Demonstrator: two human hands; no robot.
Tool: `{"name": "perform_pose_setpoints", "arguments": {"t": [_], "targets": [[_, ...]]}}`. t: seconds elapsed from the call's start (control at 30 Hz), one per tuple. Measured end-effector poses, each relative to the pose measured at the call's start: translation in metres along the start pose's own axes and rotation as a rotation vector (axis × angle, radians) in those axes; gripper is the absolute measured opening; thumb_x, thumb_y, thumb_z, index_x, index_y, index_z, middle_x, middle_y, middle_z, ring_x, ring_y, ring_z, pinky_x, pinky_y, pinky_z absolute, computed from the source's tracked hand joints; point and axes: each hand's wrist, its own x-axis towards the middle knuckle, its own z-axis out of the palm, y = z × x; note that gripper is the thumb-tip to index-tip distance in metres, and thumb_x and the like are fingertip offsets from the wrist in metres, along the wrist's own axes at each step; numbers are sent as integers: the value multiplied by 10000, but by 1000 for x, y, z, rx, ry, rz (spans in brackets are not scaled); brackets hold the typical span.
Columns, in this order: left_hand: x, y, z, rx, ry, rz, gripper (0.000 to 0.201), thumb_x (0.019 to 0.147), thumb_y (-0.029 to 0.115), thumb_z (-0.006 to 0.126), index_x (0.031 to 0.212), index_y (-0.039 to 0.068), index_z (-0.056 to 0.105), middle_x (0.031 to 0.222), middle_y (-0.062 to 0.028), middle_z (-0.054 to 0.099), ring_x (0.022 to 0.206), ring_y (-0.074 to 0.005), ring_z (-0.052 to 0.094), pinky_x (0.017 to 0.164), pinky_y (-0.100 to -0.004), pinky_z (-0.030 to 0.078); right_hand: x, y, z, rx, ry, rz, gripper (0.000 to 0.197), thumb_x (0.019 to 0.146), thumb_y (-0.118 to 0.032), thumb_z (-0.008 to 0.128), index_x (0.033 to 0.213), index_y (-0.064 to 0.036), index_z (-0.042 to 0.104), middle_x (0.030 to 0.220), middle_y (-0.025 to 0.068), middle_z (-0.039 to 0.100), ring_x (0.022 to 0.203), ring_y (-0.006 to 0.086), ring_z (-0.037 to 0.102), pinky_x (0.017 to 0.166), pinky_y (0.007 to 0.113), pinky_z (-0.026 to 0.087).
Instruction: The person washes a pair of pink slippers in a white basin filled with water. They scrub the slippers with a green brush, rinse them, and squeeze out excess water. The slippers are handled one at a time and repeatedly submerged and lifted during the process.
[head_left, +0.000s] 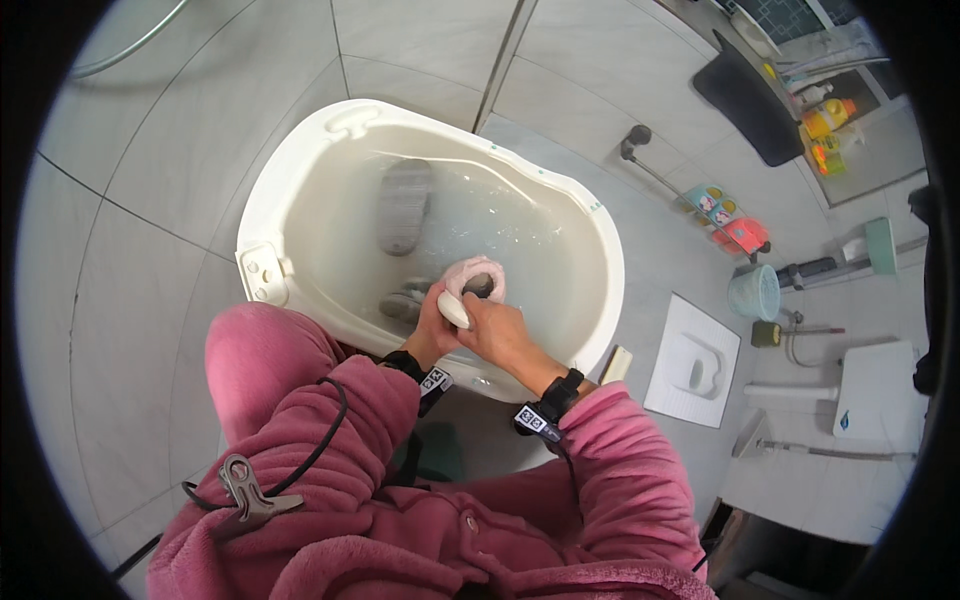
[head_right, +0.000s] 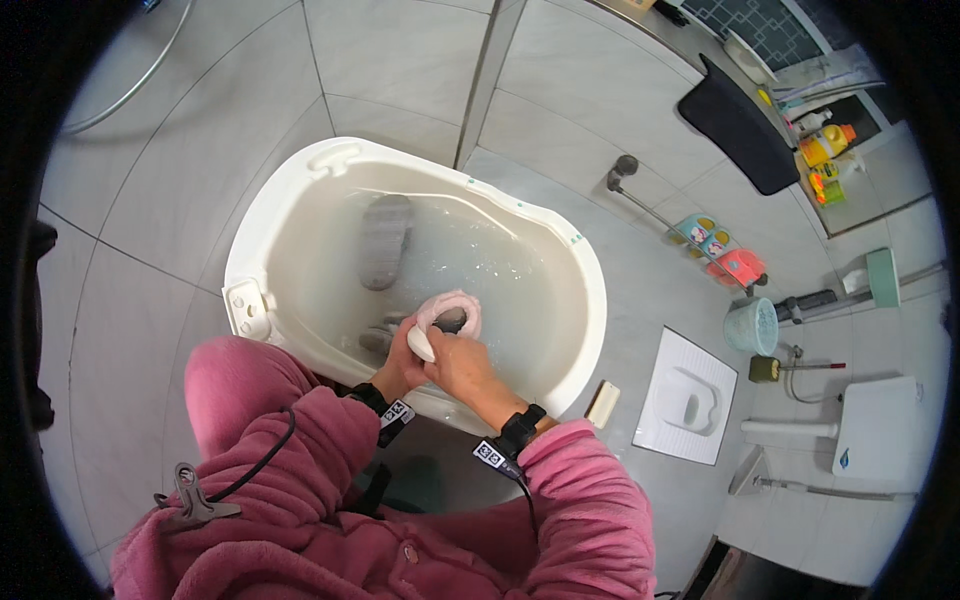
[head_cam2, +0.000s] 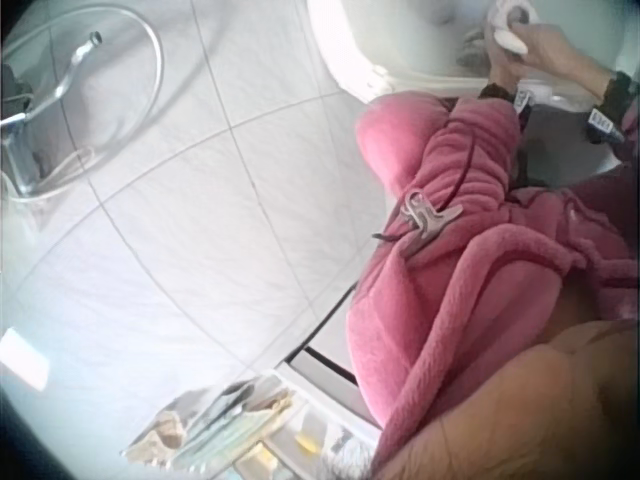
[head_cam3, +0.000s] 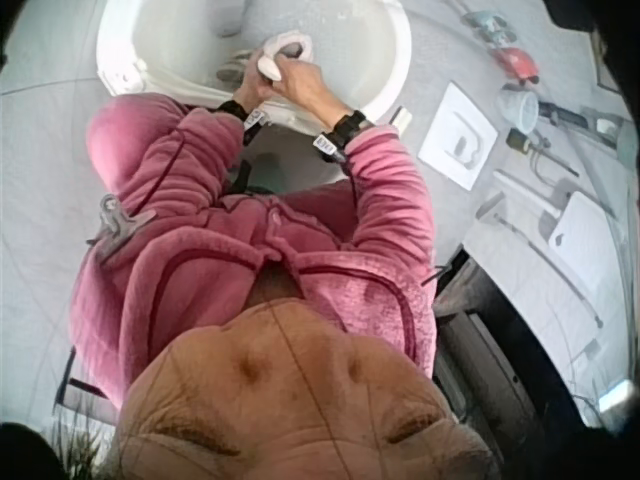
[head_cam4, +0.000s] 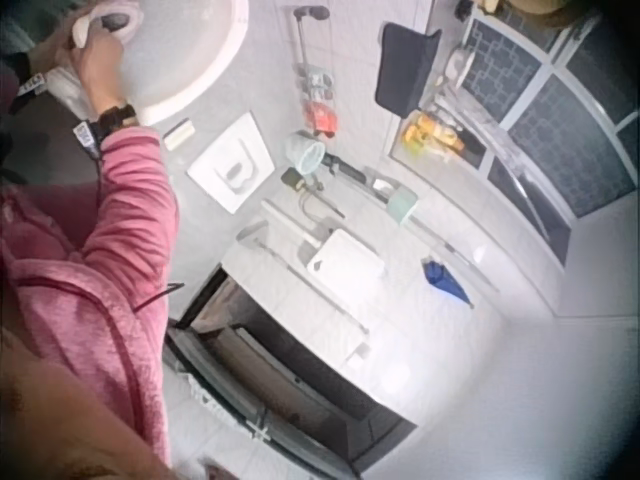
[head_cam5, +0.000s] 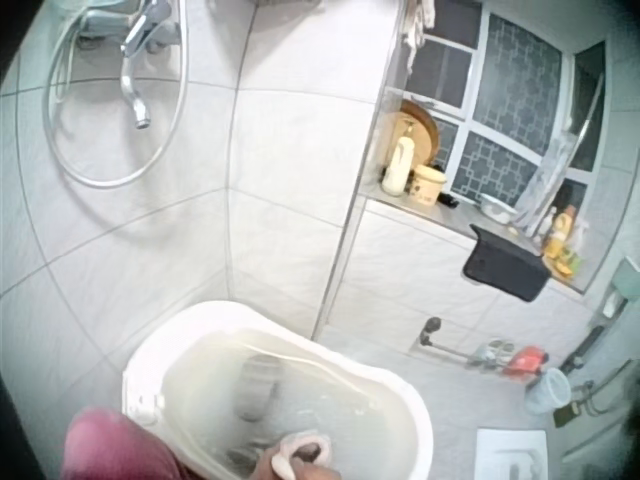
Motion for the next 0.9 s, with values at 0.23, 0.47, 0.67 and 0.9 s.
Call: {"name": "perform_pose_setpoints", "arguments": {"t": [0.23,0.47,0.67,0.9], "targets": [[0,2,41,175,169,11,634,870,178,639,1460,131,411,1250,-100,561,1186,-261,558,999,-444,492,-45,-2,-25,-24,-13,72,413,847,-259,749,1070,-38,481,813,201,680,797,431,669,684,502,527],[0,34,108,1207,153,492,873,772,191,715,1557,220,334,1503,-178,347,1328,-354,457,1072,-449,439,-50,-13,-41,199,-79,109,448,872,-260,710,1187,8,538,1000,273,688,984,454,658,851,513,518],[-11,63,150,2052,53,787,941,679,215,750,1541,283,380,1557,-172,305,1354,-450,407,1119,-524,381,-49,-31,-55,241,-62,87,461,886,-260,679,1236,9,546,1052,280,686,1009,456,653,889,517,511],[-44,61,190,2529,-104,831,859,689,206,744,1494,269,450,1528,-156,371,1316,-398,462,1068,-553,402,-67,-29,-84,178,-95,88,480,901,-282,659,1262,19,565,1083,280,686,1045,446,654,916,493,513]]}}
